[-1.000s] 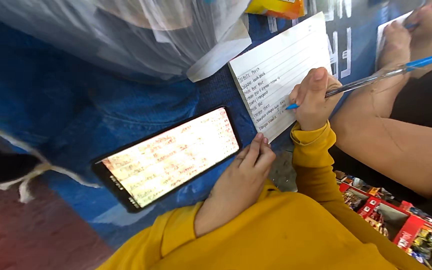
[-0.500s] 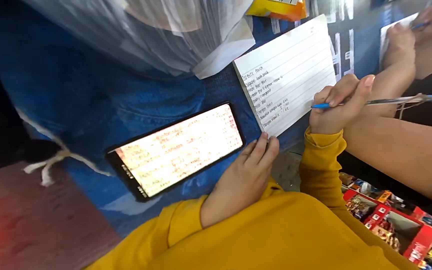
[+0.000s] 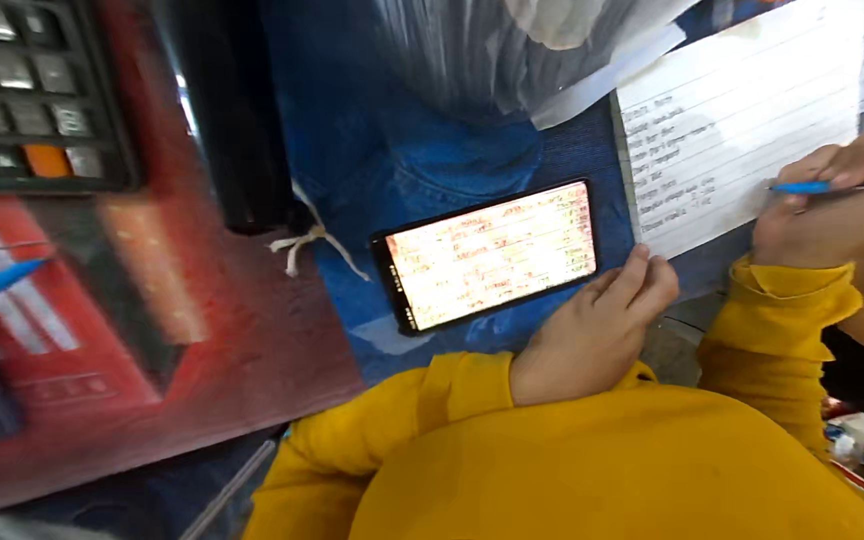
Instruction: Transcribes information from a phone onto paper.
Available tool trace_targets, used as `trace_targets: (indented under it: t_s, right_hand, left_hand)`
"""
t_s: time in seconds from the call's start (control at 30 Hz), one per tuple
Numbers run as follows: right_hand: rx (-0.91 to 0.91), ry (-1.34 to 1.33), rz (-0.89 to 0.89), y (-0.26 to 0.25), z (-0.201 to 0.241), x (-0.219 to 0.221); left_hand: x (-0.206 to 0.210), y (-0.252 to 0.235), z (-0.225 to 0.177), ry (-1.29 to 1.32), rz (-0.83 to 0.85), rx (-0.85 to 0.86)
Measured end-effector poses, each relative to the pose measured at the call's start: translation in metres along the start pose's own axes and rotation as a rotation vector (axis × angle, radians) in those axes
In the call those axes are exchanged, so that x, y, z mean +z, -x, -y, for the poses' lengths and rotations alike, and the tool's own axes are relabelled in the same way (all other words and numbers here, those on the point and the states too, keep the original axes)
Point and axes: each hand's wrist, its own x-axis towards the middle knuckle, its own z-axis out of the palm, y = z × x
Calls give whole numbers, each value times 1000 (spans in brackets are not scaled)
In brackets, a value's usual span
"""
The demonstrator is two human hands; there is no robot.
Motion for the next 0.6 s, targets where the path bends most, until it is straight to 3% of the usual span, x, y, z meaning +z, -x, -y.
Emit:
trace_targets:
  t_s: [0.03,0.17,0.3,0.6]
  right_hand:
    - [-61,68,61,2,2,-3]
    - [-499,424,647,5,27,5]
    - [-701,424,973,6,42,47]
    - [-772,488,1030,8,36,70]
  left_hand:
    - [-1,0,0,55,13,-20]
    - [3,-1,1,86,-47,-3]
    - [5,1,2,140,-78,-2]
    - [0,1,0,218,-3,-59]
